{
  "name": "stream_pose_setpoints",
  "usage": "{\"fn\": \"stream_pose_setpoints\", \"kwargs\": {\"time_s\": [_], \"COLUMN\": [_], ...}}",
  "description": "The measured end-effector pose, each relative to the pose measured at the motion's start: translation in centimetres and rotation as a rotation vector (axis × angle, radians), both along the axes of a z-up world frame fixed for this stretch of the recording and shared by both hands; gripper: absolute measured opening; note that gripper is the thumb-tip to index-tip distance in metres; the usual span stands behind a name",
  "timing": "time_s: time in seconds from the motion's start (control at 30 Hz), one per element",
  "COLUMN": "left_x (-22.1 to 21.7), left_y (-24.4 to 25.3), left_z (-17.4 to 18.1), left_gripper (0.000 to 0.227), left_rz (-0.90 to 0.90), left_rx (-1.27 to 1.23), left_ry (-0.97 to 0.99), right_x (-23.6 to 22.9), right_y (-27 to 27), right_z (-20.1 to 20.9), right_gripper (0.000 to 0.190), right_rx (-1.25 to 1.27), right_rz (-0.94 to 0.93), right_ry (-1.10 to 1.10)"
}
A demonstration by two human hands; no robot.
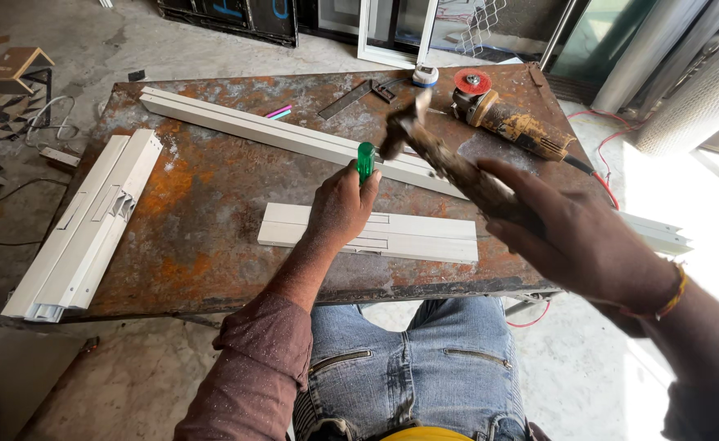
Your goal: The person uses an angle grinder to cut slots into a white window frame profile, then uses a hammer and chisel to remove the cut sections. They assemble the modified frame pieces with other components on a workbench.
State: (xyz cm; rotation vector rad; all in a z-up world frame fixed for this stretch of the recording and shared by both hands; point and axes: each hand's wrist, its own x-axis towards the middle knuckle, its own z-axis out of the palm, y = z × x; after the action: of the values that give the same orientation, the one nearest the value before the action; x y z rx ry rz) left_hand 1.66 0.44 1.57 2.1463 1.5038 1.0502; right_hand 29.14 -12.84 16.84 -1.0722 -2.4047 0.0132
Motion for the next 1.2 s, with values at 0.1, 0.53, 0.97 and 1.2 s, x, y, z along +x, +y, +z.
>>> {"fn": "stream_pose_setpoints", "kwargs": {"time_s": [0.1,0.53,0.97,1.2], "left_x": [0.3,0.3,-0.5,-1.2], "left_y": [0.2,0.9,-2.2,-4.2], "left_z": [-0.6,-1.5,-0.2,-0.3], "left_gripper": [0.035,0.035,0.037,0.038], "left_rz": [-0.011,-0.027,-0.083,-0.079], "left_rx": [0.064,0.117,0.027,0.001], "left_ry": [0.017,0.059,-0.048,-0.036], "right_x": [-1.5,-2.3,-0.8,0.5], "right_y": [0.7,0.7,-1.8,-2.6], "right_z": [2.4,3.3,2.7,1.0], "right_gripper": [0.073,0.065,0.074,0.077], "right_rx": [-0.427,-0.164,-0.306,-0.298], "right_rz": [-0.44,-0.175,-0.282,-0.166], "right_ry": [-0.238,-0.111,0.019,0.096]}}
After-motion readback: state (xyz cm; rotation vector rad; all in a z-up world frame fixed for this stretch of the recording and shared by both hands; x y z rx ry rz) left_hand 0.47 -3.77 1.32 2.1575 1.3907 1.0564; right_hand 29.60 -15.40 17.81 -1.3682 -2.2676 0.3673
